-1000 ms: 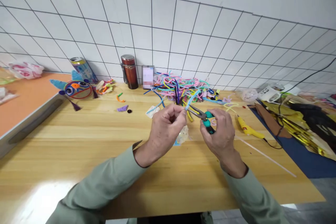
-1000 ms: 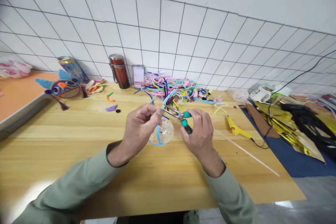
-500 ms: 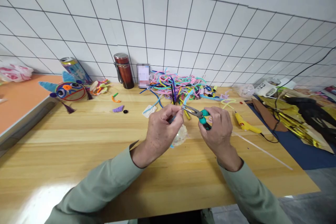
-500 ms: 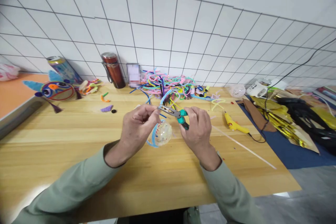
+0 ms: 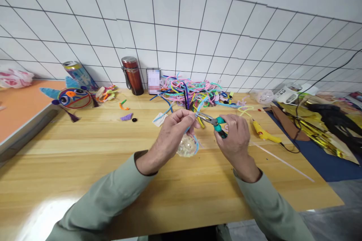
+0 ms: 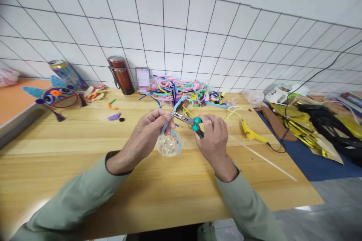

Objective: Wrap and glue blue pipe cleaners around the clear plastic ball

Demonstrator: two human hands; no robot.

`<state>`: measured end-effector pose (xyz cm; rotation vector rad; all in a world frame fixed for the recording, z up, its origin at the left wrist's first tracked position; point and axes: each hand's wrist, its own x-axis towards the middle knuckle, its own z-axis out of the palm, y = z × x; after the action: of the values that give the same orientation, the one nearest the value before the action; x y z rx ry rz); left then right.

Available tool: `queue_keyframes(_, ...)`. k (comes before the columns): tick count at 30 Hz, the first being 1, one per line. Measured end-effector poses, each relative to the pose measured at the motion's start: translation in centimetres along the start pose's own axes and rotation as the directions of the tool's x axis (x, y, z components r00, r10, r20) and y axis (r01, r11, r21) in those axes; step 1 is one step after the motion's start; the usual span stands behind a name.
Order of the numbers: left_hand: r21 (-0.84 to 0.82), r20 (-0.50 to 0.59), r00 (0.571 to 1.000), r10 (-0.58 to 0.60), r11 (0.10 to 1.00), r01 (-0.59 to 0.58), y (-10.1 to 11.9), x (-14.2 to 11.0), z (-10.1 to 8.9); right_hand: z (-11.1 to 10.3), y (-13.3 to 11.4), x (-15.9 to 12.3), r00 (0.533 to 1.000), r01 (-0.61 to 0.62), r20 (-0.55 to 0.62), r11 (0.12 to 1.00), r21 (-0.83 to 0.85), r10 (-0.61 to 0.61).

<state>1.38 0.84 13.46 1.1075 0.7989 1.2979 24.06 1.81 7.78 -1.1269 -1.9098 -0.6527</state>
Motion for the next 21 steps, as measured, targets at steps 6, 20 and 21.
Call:
queue_keyframes(6, -0.06, -0.025, 0.999, -0.019, 0.998, 0.018, 0.04, -0.31, 0.22, 0.37, 0.14, -0.12, 0.999, 0.028, -0.044, 0.998, -0.055, -0.031)
queue_keyframes(20, -0.019, 0.003, 1.0, -0.024, 1.0, 0.024, -0.36, -0.42, 0.51, 0.65, 0.36, -0.36, 0.997, -0.076, 0.026, 0.995, 0.071, 0.074)
queue_keyframes(21, -0.038, 0.022, 0.999, -0.036, 0.999, 0.037, -0.43, -0.42, 0.49, 0.69, 0.4, -0.37, 0.996, -0.082, 0.046, 0.991, 0.107, 0.077)
